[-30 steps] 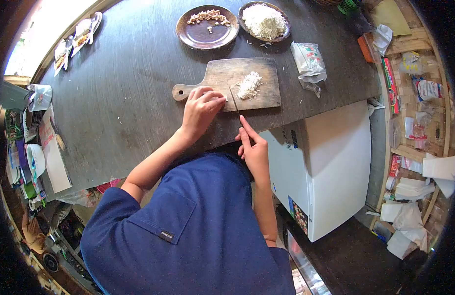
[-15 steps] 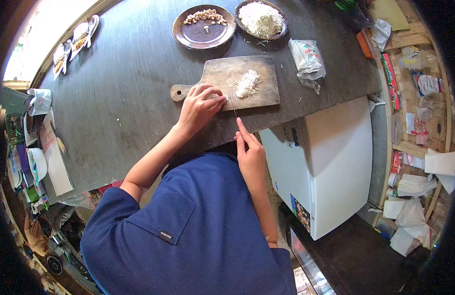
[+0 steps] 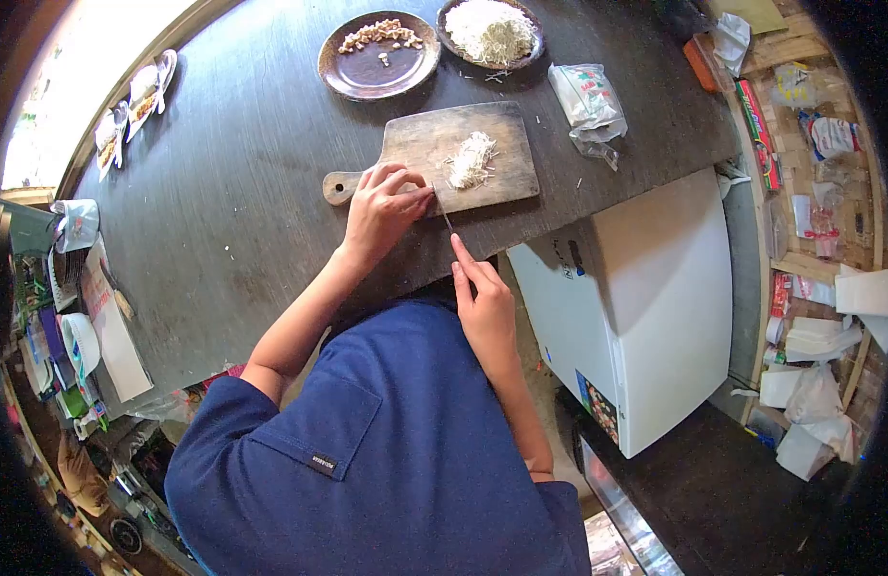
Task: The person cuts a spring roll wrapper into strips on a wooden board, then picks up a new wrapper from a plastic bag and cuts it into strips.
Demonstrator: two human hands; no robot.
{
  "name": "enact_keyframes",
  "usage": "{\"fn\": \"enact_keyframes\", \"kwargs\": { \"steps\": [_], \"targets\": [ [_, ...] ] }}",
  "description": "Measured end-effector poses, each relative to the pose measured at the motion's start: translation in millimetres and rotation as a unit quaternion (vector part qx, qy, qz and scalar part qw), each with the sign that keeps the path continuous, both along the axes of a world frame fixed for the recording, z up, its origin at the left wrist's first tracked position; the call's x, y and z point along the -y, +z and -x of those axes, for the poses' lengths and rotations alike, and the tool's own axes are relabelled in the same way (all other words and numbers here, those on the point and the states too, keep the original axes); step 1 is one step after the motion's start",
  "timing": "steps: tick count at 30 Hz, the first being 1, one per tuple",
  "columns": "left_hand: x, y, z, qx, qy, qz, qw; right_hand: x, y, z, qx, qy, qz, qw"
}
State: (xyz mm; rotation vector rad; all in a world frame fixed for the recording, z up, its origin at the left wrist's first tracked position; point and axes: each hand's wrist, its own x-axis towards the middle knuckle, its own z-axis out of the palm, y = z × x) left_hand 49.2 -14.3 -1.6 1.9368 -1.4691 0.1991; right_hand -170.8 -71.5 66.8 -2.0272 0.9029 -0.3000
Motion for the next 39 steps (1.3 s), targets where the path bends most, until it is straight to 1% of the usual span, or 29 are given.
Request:
{"fn": "enact_keyframes", "kwargs": {
  "steps": [3,5,12,15,21,23,24,27,29,39],
  "targets": [
    [-5.1,3.6,6.3,0.003,0.004,0.006,1.000,-8.7,8.4,5.7,-0.008,-0.010,-0.008,1.000],
    [-4.4,0.4,6.7,-0.009,0.001,0.009,1.000,-8.9,10.6,5.6,-0.014,0.005,0.003,1.000],
    [0.4,0.2,7.7,-0.050,0.029,0.026,0.998,-3.2,0.1,-2.9,-0.012,0.005,-0.007,1.000],
    [-0.2,3.3,10.0,-0.064,0.036,0.028,0.997,-4.1,-2.9,-5.8,-0.029,0.013,0.023,0.999],
    [-1.0,2.2,10.6,-0.083,0.045,0.027,0.995,8.5,-17.5,-24.9,-0.008,0.016,0.028,0.999],
    [-0.6,2.8,11.2,-0.082,0.048,0.031,0.995,13.4,-19.2,-31.3,0.017,0.015,-0.007,1.000],
    [-0.8,3.0,11.4,-0.082,0.051,0.033,0.995,13.6,-18.7,-31.7,0.018,0.017,-0.006,1.000],
    [-0.8,1.9,11.4,-0.083,0.051,0.043,0.994,14.5,-13.8,-29.4,0.041,0.012,-0.010,0.999],
    [-2.5,0.7,12.9,-0.090,0.055,0.044,0.993,10.6,-5.0,-20.2,0.006,0.012,-0.002,1.000],
    [-1.8,-3.9,13.5,-0.121,0.066,0.056,0.989,2.0,-5.7,-4.2,-0.003,0.006,-0.028,1.000]
  ]
}}
